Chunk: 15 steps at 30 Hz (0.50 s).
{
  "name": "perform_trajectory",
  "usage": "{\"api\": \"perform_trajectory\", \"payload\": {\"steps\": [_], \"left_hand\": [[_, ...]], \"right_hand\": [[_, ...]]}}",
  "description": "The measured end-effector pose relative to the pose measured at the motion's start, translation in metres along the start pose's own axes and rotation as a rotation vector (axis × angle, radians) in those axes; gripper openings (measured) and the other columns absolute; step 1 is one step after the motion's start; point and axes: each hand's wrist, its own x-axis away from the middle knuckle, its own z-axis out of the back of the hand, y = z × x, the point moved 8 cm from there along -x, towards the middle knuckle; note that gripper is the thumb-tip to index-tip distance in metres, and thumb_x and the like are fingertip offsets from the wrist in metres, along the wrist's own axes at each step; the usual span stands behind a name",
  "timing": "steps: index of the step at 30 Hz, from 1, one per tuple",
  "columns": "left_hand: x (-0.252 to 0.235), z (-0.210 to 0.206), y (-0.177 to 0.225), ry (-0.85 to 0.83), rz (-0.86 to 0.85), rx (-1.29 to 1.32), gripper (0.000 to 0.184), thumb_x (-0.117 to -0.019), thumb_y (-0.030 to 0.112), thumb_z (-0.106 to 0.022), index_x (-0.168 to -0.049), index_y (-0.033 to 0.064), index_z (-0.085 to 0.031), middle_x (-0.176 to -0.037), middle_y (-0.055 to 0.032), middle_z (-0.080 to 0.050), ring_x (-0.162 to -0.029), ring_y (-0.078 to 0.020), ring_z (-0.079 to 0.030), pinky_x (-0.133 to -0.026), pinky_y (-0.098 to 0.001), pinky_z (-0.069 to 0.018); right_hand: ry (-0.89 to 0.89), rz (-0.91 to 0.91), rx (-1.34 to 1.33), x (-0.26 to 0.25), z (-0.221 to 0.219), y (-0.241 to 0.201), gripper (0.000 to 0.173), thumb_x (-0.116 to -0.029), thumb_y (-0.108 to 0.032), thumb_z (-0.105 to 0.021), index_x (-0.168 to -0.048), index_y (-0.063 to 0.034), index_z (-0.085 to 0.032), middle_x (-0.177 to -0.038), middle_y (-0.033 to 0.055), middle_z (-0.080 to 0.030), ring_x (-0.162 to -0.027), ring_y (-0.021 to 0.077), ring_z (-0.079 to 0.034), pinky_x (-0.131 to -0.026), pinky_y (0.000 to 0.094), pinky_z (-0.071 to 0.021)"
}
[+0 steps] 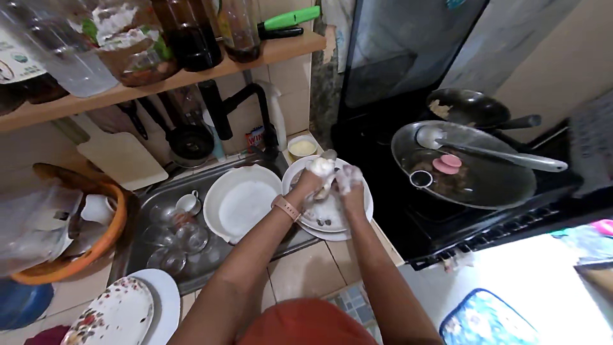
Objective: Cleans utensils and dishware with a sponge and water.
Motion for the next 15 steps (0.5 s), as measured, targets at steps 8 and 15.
{"api": "perform_trajectory", "payload": {"steps": [8,15], "left_hand": [[-0.007,-0.009,0.010,-0.090,-0.186,-0.172,0.050,-0.0936,0.002,-0.070,-0.139,-0.0071,-0.051,-0.133,-0.0284,-0.060,-0.121,-0.0395,-0.060,-0.104,-0.0519,-0.0474],[-0.015,0.028,-0.020,0.010,-0.198,-0.234,0.051,-0.0927,0.001,-0.070,-0.138,-0.0099,-0.050,-0.132,-0.0322,-0.059,-0.122,-0.0431,-0.059,-0.105,-0.0557,-0.0458]], "right_hand": [[0.060,0.291,-0.032,-0.032,0.030,-0.047,0.027,-0.1025,-0.009,-0.051,-0.110,0.0094,-0.069,-0.103,0.0196,-0.071,-0.094,0.0189,-0.067,-0.089,0.0376,-0.0543],[-0.026,0.092,-0.157,-0.055,0.028,-0.024,0.042,-0.1108,-0.020,-0.035,-0.132,0.0096,-0.055,-0.117,0.0212,-0.066,-0.098,0.0188,-0.066,-0.088,0.0361,-0.0559]]}}
